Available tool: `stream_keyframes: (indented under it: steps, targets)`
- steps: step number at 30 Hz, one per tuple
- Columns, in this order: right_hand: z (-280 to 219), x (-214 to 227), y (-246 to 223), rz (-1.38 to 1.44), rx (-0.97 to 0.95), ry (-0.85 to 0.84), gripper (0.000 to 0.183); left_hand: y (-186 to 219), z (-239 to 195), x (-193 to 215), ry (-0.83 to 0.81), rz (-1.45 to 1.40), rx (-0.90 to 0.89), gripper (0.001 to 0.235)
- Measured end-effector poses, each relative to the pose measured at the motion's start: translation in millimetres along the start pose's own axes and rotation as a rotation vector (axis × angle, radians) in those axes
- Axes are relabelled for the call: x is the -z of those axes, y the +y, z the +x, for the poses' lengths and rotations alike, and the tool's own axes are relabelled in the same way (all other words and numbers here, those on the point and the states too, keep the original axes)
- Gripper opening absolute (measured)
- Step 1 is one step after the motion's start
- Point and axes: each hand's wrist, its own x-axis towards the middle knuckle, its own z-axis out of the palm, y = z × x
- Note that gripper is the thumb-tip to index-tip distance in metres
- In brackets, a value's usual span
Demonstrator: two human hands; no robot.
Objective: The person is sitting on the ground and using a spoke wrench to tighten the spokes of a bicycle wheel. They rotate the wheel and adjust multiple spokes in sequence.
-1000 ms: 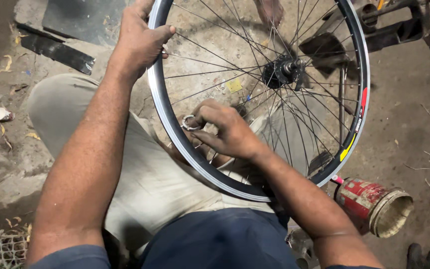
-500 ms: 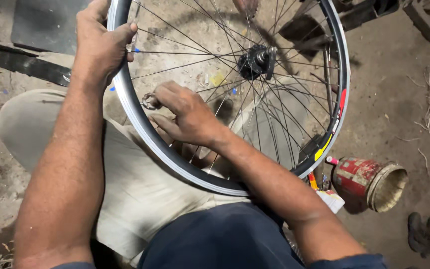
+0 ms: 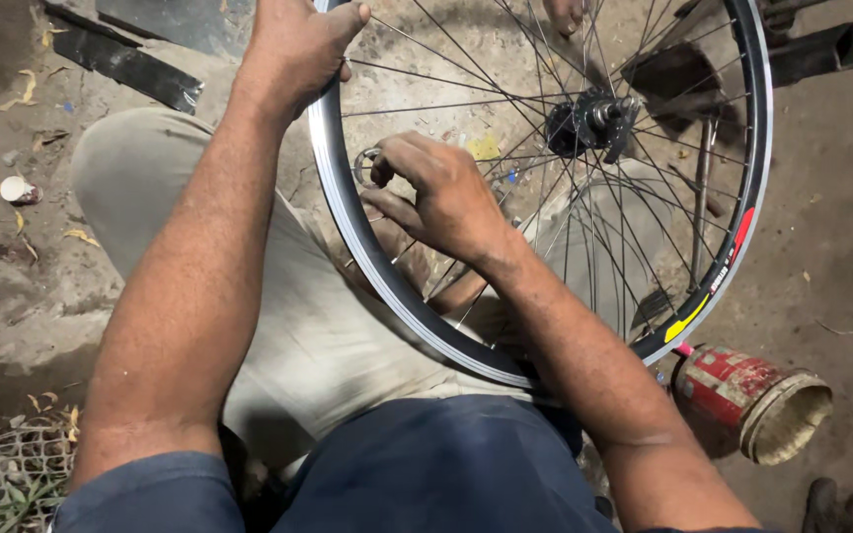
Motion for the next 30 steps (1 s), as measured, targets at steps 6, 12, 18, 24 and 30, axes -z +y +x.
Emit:
stream_keyframes:
  steps: [6,12,18,24,30]
  targets:
    - [0,11,-14,-0.208,-0.015,-0.025,0.019,5,2,-9,0.042,-0.006,0.155,0.026]
    - [-10,53,-27,-0.032,-0.386,-0.208,0.033,4,-2,-1,0.024,0.026,0.046,0.023]
    - [-36,41,-13,-0.080,-0.070,-0.182,0.032,6,-3,-5,0.031,0.058,0.093,0.025]
    - [-31,17,-8,0.052,-0.097,-0.272,0.029,4,-3,-9,0.033,0.059,0.057,0.022]
    - [-22,14,-3,0.281,-0.135,-0.232,0.023,3,-5,-6,0.041,0.074,0.073,0.024]
